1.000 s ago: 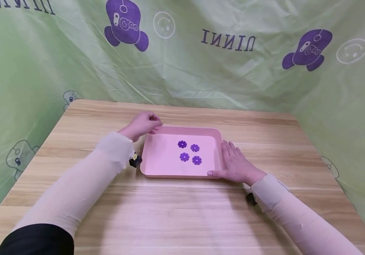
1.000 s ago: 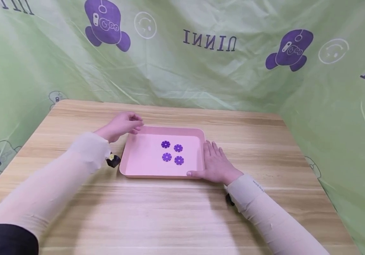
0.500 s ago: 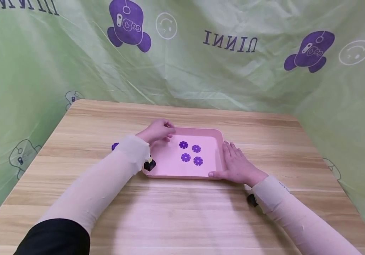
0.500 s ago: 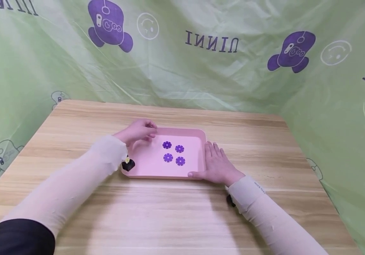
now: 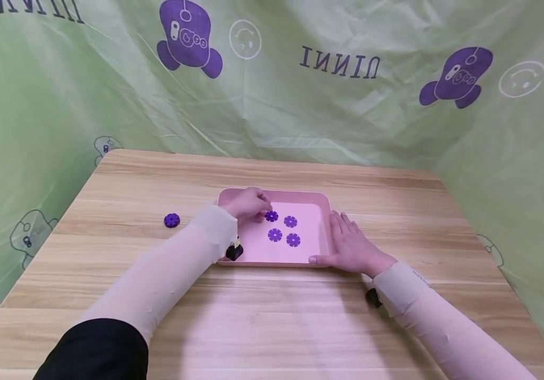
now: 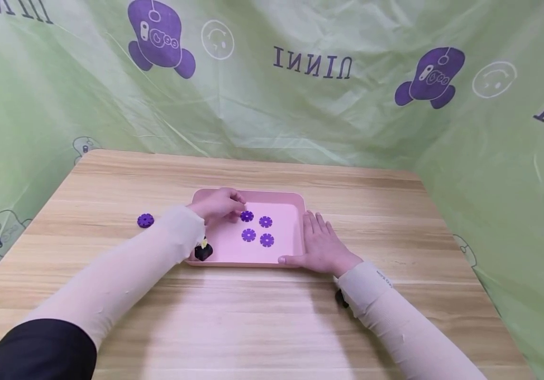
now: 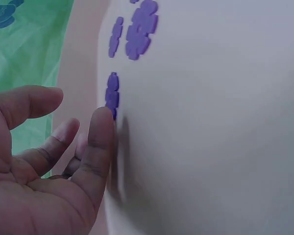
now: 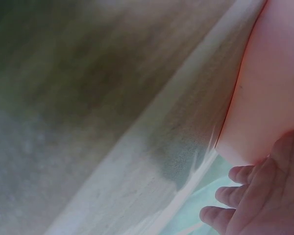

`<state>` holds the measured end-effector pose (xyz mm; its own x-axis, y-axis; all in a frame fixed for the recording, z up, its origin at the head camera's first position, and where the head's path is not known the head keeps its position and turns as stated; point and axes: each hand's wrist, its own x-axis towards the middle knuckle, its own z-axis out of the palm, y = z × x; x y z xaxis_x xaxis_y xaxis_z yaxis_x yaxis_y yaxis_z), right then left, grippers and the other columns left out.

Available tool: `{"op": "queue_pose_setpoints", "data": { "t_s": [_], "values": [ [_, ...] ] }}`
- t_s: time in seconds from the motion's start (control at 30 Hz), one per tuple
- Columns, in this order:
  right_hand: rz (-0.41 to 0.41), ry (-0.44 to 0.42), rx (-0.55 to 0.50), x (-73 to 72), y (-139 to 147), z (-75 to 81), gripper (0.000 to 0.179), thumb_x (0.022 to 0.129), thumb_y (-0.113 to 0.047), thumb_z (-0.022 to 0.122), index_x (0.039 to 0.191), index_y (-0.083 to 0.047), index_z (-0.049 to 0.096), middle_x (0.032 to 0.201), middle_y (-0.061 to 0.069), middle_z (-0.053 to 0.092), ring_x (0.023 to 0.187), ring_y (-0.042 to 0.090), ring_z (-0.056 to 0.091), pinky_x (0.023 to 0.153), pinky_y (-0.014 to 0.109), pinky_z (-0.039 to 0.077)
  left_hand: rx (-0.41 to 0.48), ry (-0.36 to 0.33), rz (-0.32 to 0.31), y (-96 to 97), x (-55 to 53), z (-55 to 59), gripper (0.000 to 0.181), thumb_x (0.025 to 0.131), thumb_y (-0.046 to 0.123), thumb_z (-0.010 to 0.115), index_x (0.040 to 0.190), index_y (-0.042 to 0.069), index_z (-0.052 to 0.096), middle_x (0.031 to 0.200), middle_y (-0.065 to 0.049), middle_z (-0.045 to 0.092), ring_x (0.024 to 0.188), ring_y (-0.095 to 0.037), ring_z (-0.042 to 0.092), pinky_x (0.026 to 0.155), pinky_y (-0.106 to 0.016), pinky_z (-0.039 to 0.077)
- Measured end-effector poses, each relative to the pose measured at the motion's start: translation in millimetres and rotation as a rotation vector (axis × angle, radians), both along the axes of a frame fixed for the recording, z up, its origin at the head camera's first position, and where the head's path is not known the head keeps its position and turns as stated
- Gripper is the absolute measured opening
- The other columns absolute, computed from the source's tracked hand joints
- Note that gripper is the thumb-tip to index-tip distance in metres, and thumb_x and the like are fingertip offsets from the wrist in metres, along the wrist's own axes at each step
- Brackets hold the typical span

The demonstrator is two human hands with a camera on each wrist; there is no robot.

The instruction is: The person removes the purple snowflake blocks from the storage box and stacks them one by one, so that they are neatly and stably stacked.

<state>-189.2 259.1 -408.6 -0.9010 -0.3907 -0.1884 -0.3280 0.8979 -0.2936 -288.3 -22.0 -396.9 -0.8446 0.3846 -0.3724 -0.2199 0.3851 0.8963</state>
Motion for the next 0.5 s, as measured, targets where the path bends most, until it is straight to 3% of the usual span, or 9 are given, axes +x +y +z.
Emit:
{"op": "queue_pose_setpoints", "data": {
  "t_s": [0.23, 0.37, 0.5],
  "values": [
    [-0.002, -0.005, -0.008, -0.7, -1.2, -0.4, 0.128, 0.087, -0.071, 0.067, 0.156, 0.018, 0.006, 0.163, 0.037, 0.007, 0.150, 0.055, 0.006, 0.121, 0.062, 0.008, -0.103, 0.050, -0.031, -0.7, -2.3, -8.8, 0.016, 0.096, -0.001, 0.064, 0.111, -0.003, 0.059, 0.095, -0.009, 0.062, 0.072, -0.013, 0.057, 0.069, -0.023, 0.052],
    [-0.005, -0.002, -0.014, -1.3, -1.3, -1.1, 0.127, 0.087, -0.071, 0.067, 0.156, 0.017, 0.006, 0.164, 0.037, 0.008, 0.150, 0.055, 0.006, 0.121, 0.062, 0.008, -0.165, 0.091, -0.060, 0.9, -1.6, -8.2, 0.026, 0.095, -0.001, 0.065, 0.120, -0.005, 0.061, 0.088, -0.008, 0.062, 0.068, -0.011, 0.053, 0.065, -0.021, 0.046],
    [-0.010, -0.004, -0.018, -1.2, -1.4, -1.8, 0.127, 0.087, -0.070, 0.067, 0.156, 0.017, 0.006, 0.164, 0.037, 0.008, 0.150, 0.055, 0.006, 0.121, 0.062, 0.008, -0.246, 0.151, -0.104, 4.2, -1.4, -8.9, 0.039, 0.093, 0.001, 0.068, 0.131, -0.005, 0.062, 0.101, -0.011, 0.068, 0.070, -0.011, 0.054, 0.065, -0.021, 0.046]
  ]
}}
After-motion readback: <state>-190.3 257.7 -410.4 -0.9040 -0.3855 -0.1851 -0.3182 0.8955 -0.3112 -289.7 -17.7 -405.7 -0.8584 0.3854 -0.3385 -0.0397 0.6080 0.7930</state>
